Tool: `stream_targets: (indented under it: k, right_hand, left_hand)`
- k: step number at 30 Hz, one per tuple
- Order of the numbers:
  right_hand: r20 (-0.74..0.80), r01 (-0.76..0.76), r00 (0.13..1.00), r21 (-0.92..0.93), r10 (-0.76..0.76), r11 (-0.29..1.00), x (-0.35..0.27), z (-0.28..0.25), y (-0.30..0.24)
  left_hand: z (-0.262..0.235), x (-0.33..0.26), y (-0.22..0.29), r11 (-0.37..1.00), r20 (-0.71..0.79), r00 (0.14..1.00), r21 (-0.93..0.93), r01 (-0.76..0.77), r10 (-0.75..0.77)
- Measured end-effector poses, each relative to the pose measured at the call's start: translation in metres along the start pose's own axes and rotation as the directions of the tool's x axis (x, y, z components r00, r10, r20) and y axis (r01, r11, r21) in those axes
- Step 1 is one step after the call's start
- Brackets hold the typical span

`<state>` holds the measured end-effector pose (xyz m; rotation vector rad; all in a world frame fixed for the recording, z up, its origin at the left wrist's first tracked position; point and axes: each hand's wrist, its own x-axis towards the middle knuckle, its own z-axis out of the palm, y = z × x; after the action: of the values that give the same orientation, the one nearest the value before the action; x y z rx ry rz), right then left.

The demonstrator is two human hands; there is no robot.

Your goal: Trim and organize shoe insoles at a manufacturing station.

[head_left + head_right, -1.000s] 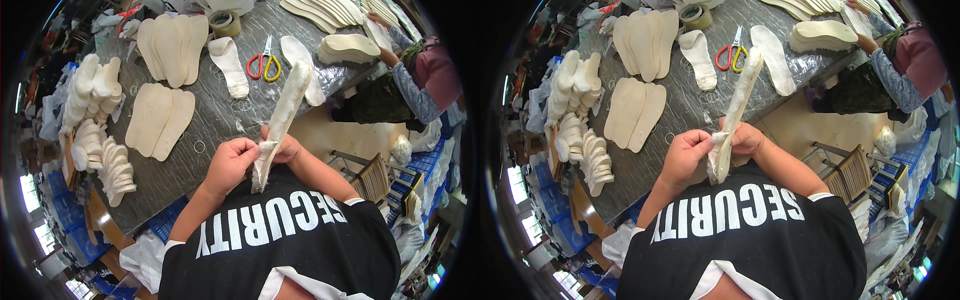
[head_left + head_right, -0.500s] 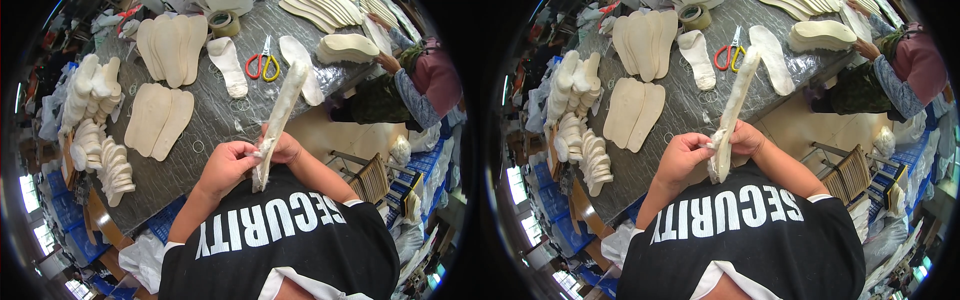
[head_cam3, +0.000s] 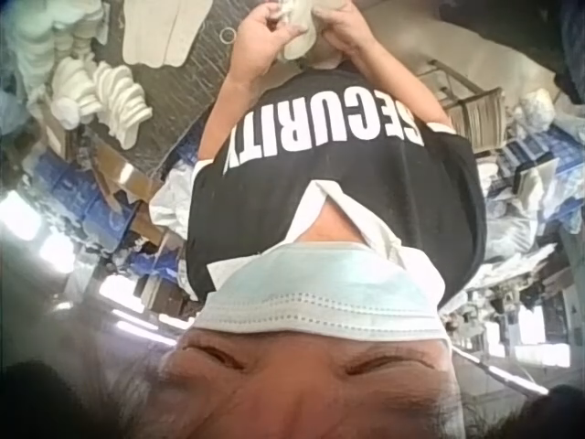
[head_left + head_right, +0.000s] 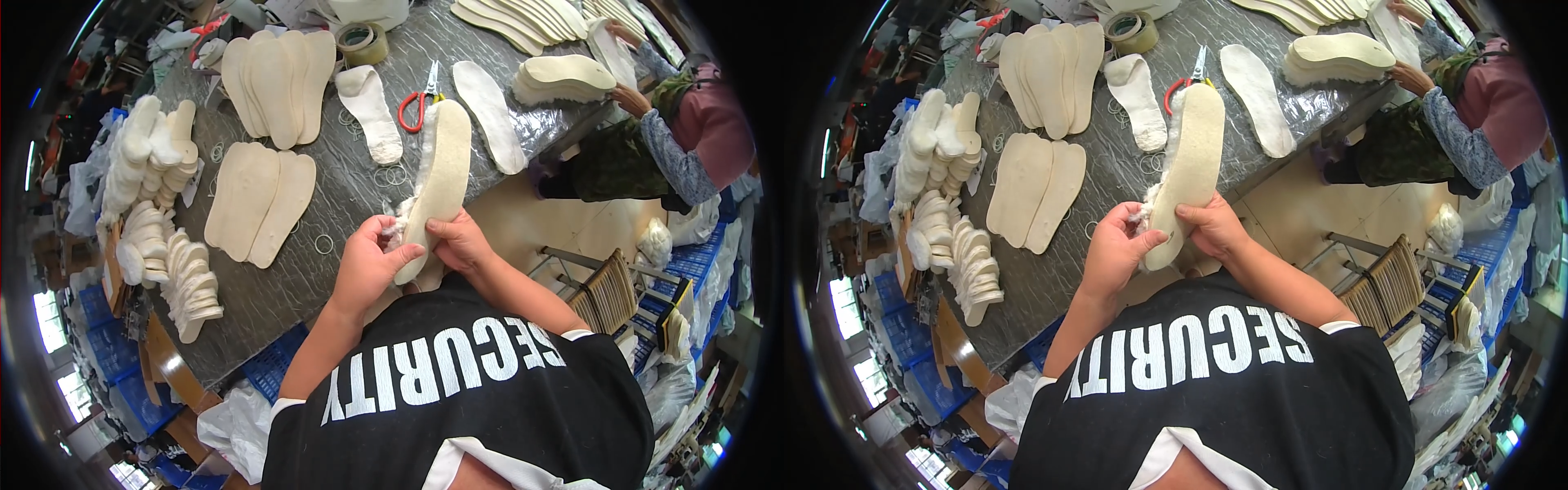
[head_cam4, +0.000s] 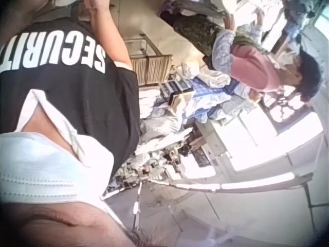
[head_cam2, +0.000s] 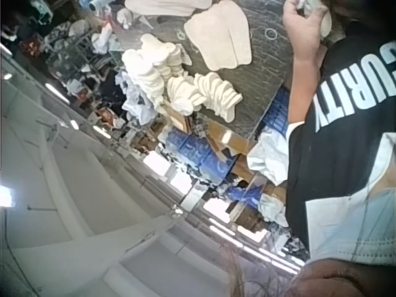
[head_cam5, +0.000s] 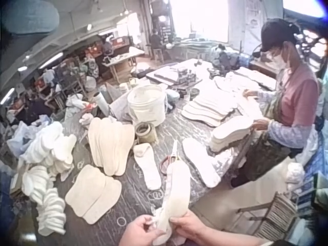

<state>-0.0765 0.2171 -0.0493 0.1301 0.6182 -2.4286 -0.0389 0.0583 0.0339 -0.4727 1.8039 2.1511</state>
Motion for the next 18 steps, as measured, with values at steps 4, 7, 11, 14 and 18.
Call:
stream_targets:
  k: [4, 7, 11, 14, 18]
  right_hand:
    - [0.011, -0.07, 0.997, -0.031, 0.071, 0.997, -0.004, -0.002, -0.002]
    - [0.082, -0.16, 0.984, -0.008, 0.16, 0.987, -0.005, -0.007, -0.016]
    - [0.081, -0.191, 0.978, 0.0, 0.19, 0.982, 0.0, -0.008, -0.024]
    - [0.007, -0.141, 0.99, -0.063, 0.142, 0.988, -0.001, -0.004, -0.021]
    - [-0.022, -0.096, 0.995, -0.025, 0.096, 0.995, -0.002, -0.005, -0.018]
  left_hand:
    - [-0.013, 0.01, -0.009, 0.998, 0.018, 0.998, 0.044, 0.052, -0.053]
    - [-0.018, 0.007, -0.01, 0.975, 0.005, 1.0, 0.22, 0.02, -0.021]
    - [-0.016, 0.005, -0.01, 0.951, 0.038, 0.998, 0.306, -0.052, 0.043]
    - [-0.014, 0.004, -0.008, 0.982, 0.059, 0.998, 0.19, 0.0, -0.011]
    - [-0.018, 0.004, -0.009, 0.989, 0.113, 0.991, -0.114, 0.09, -0.077]
